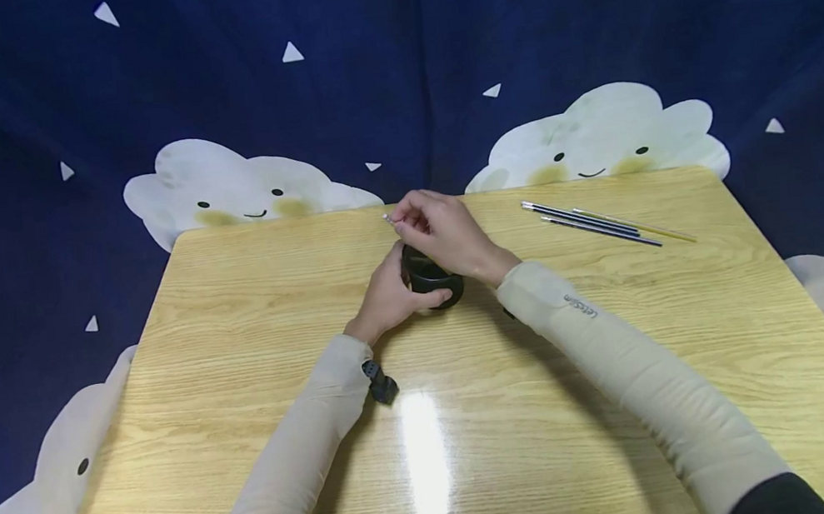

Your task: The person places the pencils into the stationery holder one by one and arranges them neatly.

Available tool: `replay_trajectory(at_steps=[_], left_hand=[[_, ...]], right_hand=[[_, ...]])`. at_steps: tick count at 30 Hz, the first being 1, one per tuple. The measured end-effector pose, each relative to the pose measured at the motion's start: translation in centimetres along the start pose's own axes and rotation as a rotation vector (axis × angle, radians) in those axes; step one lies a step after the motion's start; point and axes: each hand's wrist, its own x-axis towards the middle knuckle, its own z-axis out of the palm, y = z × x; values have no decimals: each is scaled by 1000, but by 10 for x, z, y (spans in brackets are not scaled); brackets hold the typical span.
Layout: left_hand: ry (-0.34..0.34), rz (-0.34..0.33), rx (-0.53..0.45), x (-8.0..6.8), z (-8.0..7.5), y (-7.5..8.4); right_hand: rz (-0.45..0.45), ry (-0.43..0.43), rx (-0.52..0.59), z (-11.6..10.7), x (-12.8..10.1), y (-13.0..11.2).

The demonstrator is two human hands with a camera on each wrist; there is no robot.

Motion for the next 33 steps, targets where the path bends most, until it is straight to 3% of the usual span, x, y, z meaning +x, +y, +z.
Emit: replay_trajectory(at_steps=[8,20,33], left_hand=[[-2,23,-21,1,1,0],[16,-49,13,-2,-1,1],[6,-68,16,-2,0,0]], right_hand=[[7,-9,0,3,1,0],[-9,-20,-53,14,6,0],[2,-14,-61,12,4,-2]])
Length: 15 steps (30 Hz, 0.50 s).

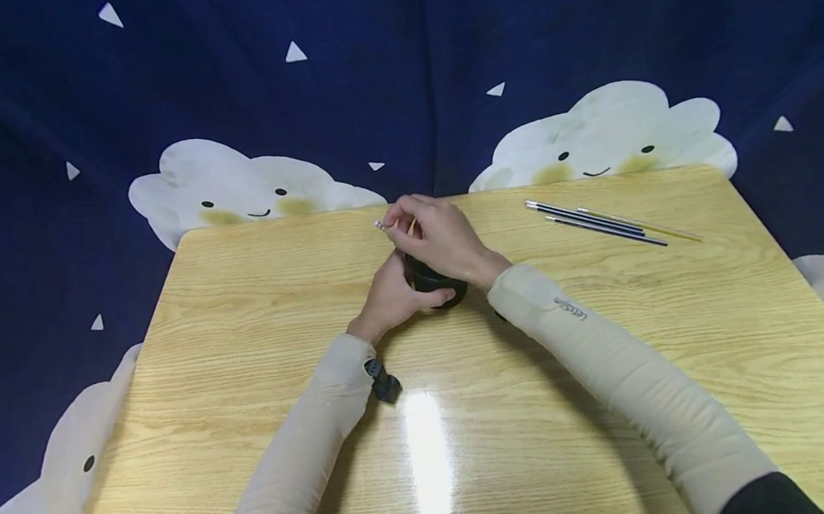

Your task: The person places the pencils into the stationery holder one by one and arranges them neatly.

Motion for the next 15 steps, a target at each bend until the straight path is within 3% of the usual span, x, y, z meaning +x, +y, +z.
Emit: replay_trajectory(at_steps=[8,15], left_hand=[[0,13,24,2,1,-1],[11,-30,28,3,0,2]], right_hand=[[44,5,50,-9,-4,3],[72,50,68,-25,-8,12]])
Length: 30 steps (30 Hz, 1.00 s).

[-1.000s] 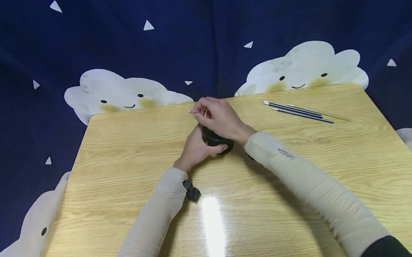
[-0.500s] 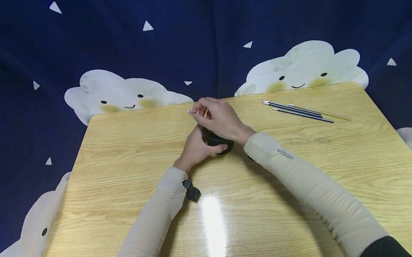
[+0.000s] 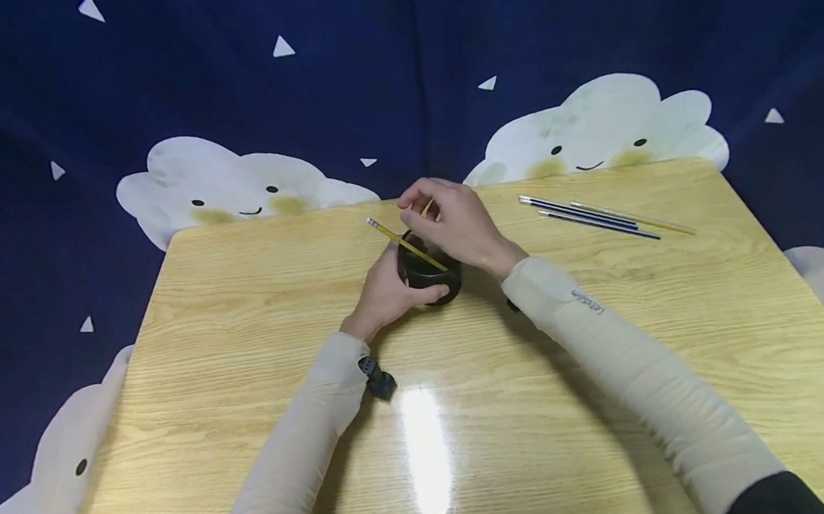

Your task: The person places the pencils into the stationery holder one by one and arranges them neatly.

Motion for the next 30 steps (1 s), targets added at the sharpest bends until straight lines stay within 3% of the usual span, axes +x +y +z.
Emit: replay_trajectory(at_steps=[17,30], left_hand=[[9,-18,10,-1,-1,0],[14,5,0,1,2,-3]], right_hand=[[62,15,-20,-22,-12,16],[102,39,-66,-43,-29,37]])
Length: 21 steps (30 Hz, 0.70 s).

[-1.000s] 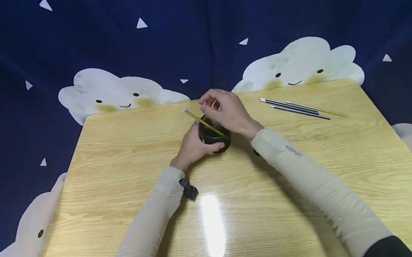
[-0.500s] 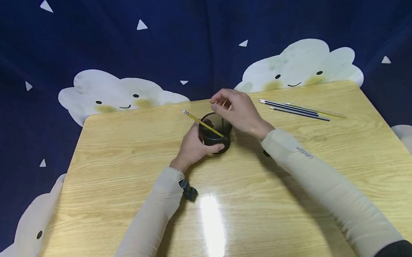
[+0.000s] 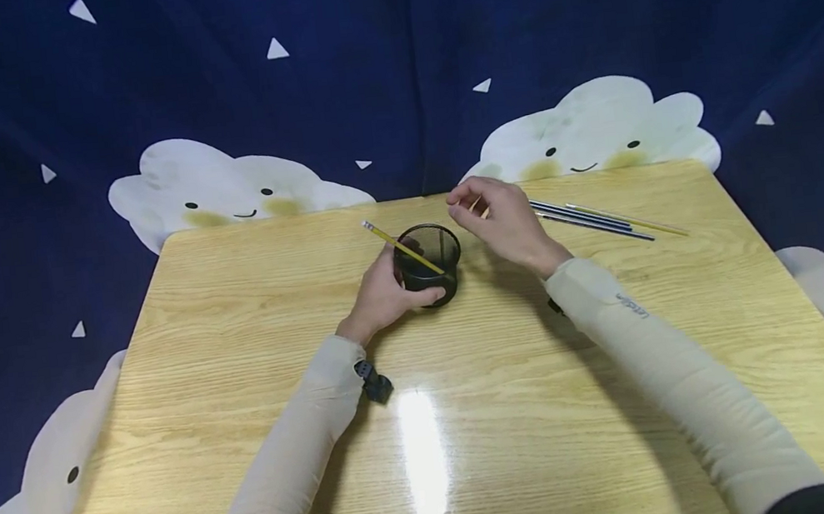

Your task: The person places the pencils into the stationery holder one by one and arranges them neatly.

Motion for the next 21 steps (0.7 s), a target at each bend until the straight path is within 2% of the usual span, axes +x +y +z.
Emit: replay_trajectory(at_steps=[11,21], left_hand=[[3,8,15,0,0,1],[-3,-1,20,0,0,0]], right_hand=[[38,12,-47,-17,-14,24],[63,-13,-113,-30,-26,40]])
